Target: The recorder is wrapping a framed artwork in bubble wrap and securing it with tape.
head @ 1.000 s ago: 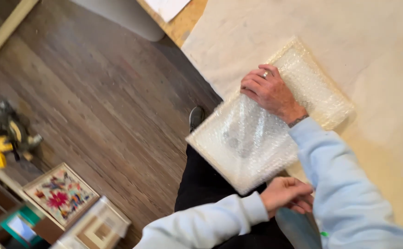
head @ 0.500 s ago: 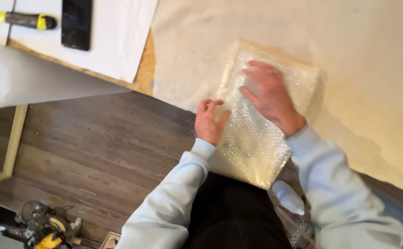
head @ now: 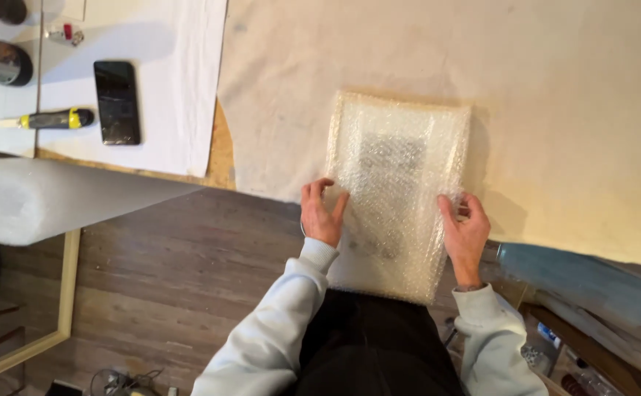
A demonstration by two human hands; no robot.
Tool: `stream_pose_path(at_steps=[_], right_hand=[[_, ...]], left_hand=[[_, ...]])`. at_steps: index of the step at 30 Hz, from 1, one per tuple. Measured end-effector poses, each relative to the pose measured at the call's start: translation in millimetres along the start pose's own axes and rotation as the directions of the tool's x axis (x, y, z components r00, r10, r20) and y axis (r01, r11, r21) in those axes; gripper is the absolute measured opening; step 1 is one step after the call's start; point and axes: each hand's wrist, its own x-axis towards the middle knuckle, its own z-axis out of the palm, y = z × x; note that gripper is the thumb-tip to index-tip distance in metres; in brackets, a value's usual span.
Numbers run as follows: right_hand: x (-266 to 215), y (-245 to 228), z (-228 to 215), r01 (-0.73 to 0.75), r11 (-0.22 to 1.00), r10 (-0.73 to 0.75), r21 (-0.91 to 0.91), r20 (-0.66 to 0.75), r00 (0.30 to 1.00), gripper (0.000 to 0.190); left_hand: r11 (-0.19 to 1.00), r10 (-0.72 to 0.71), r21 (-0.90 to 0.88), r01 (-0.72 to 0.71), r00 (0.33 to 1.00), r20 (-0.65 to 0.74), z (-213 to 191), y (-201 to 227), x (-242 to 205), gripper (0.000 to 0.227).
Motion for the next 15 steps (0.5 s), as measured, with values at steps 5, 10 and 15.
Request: stream_pose_path(at_steps=[5,10,15], right_hand=[[-26.1,16.7,25.7,0.099,0.995,-0.100,-0.007,-0.122,0.987,0.037],[-39.7,21.8,35.5,0.111,0.993,-0.105,0.025,-0.173,0.979,0.032],[-26.6,27.9,36.1,0.140,0.990,-0.140,-0.014,-0.167,0.976,0.032]], left_hand=[[0.997,0.068,-0.044,-0.068,0.998,0.007,-18.0,-37.5,4.8,0.041],[0.997,0.070,-0.041,-0.066,0.992,0.102,-29.0,-52.4,16.9,0.033],[0.980,0.195,-0.050,-0.190,0.974,0.114,-11.6,-70.5,40.5,0.025]])
